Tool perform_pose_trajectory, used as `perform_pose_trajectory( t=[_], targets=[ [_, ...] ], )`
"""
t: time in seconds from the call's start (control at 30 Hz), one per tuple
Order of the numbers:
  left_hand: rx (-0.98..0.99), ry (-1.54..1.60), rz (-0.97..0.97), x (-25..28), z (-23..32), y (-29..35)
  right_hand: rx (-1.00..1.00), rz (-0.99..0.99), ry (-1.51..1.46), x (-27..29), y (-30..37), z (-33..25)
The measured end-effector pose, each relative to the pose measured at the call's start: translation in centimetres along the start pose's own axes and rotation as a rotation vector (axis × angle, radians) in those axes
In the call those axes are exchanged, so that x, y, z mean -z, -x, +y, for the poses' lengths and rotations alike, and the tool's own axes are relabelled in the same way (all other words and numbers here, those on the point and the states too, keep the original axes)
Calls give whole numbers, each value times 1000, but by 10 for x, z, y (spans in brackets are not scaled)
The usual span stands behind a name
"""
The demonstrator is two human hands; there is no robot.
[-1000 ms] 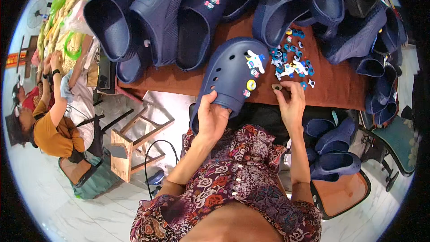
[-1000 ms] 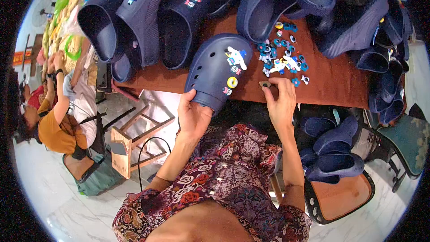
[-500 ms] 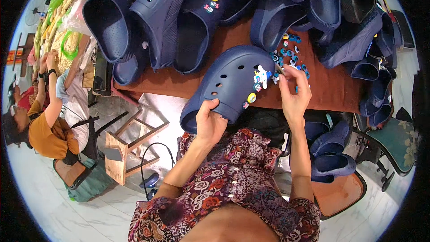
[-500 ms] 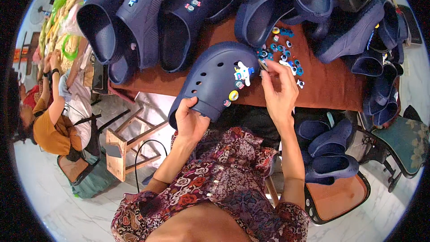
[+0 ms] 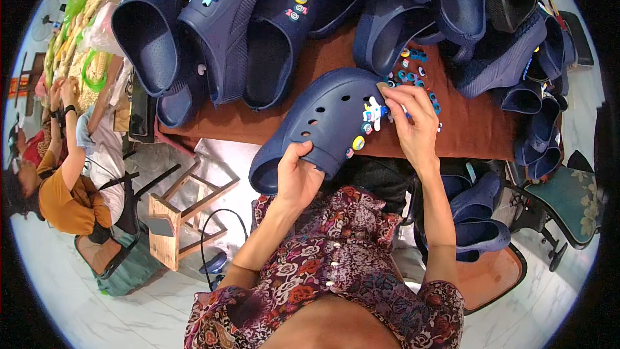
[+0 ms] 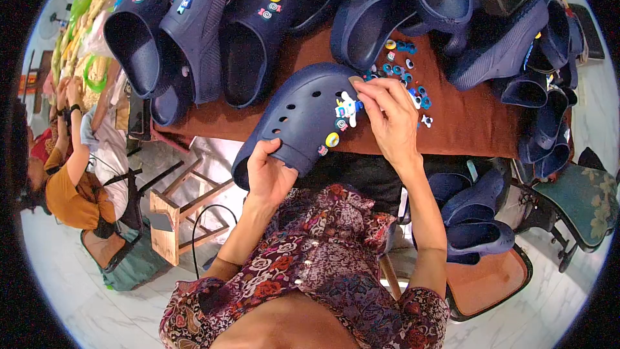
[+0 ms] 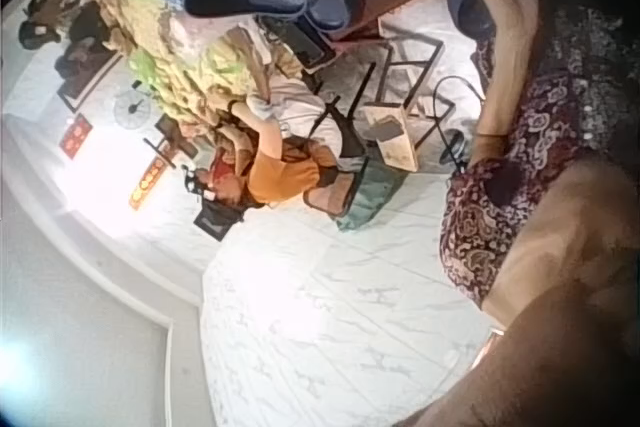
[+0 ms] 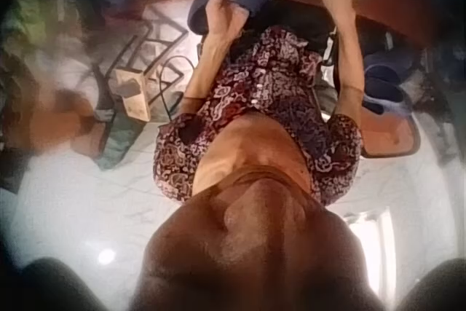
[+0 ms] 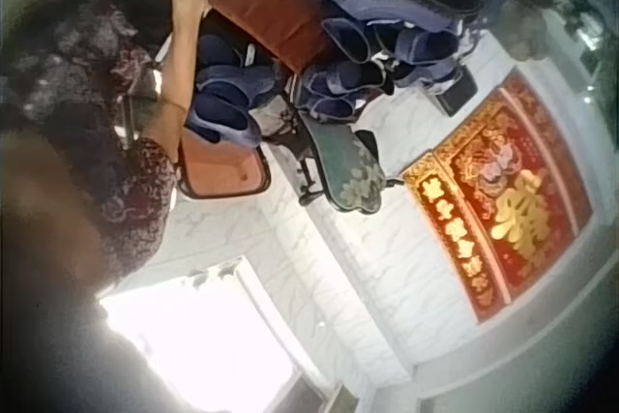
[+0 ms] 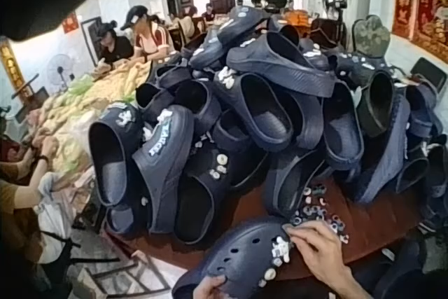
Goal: Manually attaching decorative charms into the holes of foam clogs.
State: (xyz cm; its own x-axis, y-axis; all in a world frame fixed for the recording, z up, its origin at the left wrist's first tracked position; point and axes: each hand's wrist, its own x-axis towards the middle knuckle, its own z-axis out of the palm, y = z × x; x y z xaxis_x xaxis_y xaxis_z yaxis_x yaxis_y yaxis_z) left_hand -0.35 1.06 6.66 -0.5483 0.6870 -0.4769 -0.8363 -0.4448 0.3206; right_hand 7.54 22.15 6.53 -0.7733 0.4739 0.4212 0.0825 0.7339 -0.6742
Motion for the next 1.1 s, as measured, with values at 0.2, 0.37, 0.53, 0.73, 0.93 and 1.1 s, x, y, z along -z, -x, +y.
perform_pose_trajectory(
  t=[0.2, 0.37, 0.53, 0.73, 0.93, 1.1],
  targets=[
    [19, -67, -28, -3, 2, 1, -119, -34, -173, 5, -9, -2],
    [68, -86, -42, -5, 1, -1, 22, -165, -48, 11, -20, -19],
    [74, -96, -39, -10, 0, -2, 83, -311, 51, 10, -20, -30],
    [80, -111, -78, -9, 0, -2, 86, -288, 64, 6, -21, -28],
    [82, -114, -78, -9, 0, -3, 98, -321, 84, 10, -24, -31],
    [96, -115, -66, -8, 0, -3, 65, -316, 52, 8, -26, -28]
  ],
)
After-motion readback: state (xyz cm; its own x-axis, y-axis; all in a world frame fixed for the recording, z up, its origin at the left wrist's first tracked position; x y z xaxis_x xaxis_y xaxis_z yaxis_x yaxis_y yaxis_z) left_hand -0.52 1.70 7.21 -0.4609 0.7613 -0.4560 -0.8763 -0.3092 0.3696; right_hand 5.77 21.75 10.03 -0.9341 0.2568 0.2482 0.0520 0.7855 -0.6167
